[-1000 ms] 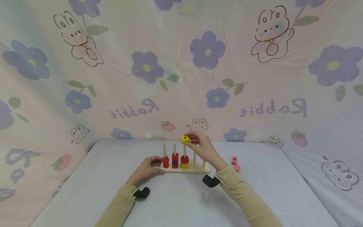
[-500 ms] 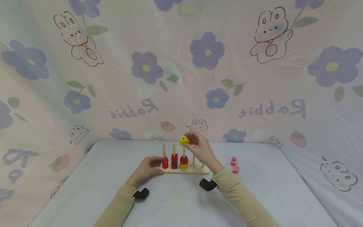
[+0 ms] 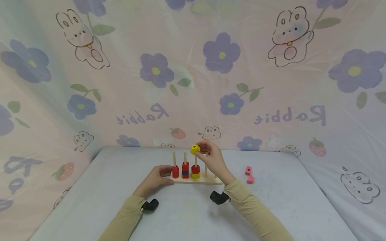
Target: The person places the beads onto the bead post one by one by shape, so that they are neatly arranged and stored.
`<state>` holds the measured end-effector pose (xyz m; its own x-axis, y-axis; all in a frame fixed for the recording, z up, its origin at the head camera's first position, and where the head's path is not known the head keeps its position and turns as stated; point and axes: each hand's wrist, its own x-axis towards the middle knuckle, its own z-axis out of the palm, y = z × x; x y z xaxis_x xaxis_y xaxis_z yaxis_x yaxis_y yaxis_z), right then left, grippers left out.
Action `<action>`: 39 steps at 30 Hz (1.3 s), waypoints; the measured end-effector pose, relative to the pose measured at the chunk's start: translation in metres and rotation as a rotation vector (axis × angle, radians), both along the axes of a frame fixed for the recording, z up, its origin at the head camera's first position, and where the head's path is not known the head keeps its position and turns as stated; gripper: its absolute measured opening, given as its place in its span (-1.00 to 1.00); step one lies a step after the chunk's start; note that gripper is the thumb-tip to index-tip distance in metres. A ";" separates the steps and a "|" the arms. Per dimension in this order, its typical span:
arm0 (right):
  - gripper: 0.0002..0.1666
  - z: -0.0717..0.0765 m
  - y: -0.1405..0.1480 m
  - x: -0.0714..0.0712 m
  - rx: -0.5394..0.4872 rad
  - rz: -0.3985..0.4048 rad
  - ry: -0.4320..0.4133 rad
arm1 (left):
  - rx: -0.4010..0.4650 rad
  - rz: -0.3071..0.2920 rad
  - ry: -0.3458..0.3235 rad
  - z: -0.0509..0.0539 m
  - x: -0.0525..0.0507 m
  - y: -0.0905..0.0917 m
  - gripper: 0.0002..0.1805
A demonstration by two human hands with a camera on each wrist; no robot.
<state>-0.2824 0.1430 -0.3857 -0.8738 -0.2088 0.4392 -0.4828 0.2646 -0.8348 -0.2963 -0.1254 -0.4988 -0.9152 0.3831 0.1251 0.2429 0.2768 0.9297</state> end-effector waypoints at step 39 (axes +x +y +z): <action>-0.52 -0.056 0.003 0.017 -0.081 -0.066 -0.091 | 0.063 -0.038 -0.019 0.020 0.015 0.002 -0.38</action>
<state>-0.2650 0.1460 -0.4415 -0.9216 -0.1166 0.3703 -0.3876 0.2227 -0.8945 -0.2810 -0.1235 -0.4793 -0.9024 0.4099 0.1324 0.2341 0.2087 0.9496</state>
